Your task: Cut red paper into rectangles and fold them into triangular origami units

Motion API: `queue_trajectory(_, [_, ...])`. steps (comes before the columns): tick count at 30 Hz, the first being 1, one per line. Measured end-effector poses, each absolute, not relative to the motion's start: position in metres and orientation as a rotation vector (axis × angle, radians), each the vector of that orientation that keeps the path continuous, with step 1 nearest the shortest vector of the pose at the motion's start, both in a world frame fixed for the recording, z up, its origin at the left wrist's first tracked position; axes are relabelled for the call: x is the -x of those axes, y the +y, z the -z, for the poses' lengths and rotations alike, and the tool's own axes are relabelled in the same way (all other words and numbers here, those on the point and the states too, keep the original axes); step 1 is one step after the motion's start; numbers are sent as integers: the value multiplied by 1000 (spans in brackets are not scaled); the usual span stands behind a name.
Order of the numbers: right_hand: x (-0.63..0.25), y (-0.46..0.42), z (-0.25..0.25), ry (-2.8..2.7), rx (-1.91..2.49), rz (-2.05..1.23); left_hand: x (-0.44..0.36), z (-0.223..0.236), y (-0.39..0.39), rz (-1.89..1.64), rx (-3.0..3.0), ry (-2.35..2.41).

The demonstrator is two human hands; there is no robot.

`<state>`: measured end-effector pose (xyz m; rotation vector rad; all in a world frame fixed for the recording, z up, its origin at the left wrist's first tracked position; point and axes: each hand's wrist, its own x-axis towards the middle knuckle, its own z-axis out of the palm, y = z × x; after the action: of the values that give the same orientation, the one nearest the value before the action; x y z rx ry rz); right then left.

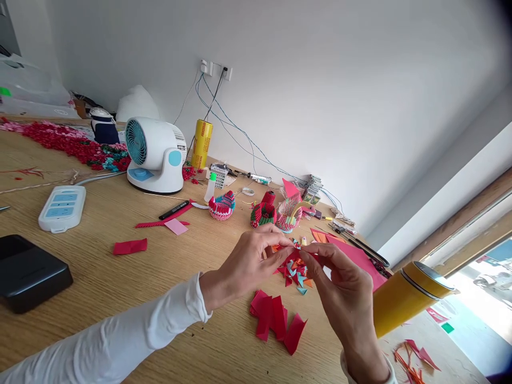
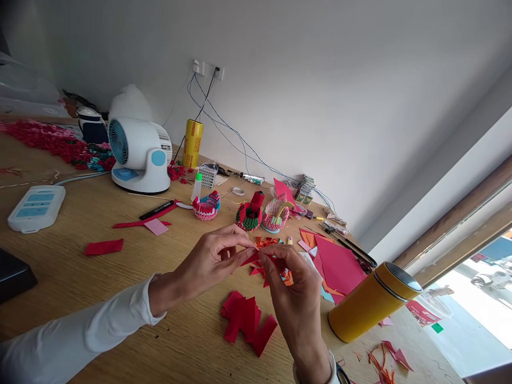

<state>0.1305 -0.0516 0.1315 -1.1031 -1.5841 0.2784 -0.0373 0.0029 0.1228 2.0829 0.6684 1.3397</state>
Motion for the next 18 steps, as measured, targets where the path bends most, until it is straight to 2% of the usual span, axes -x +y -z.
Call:
queue_trajectory(5, [-133, -51, -127, -1531, 1085, 26, 39, -124, -3, -1546, -2060, 813])
queue_trajectory(11, [-133, -48, -122, -1724, 907, 539, 32, -128, -18, -914, -1508, 568])
queue_trajectory(15, [-133, -49, -123, -1939, 798, 610, 33, -134, -11, -840, -1046, 458])
queue_trajectory(18, [-135, -50, -123, -2021, 789, 577, 36, -134, -5, -881, -930, 473])
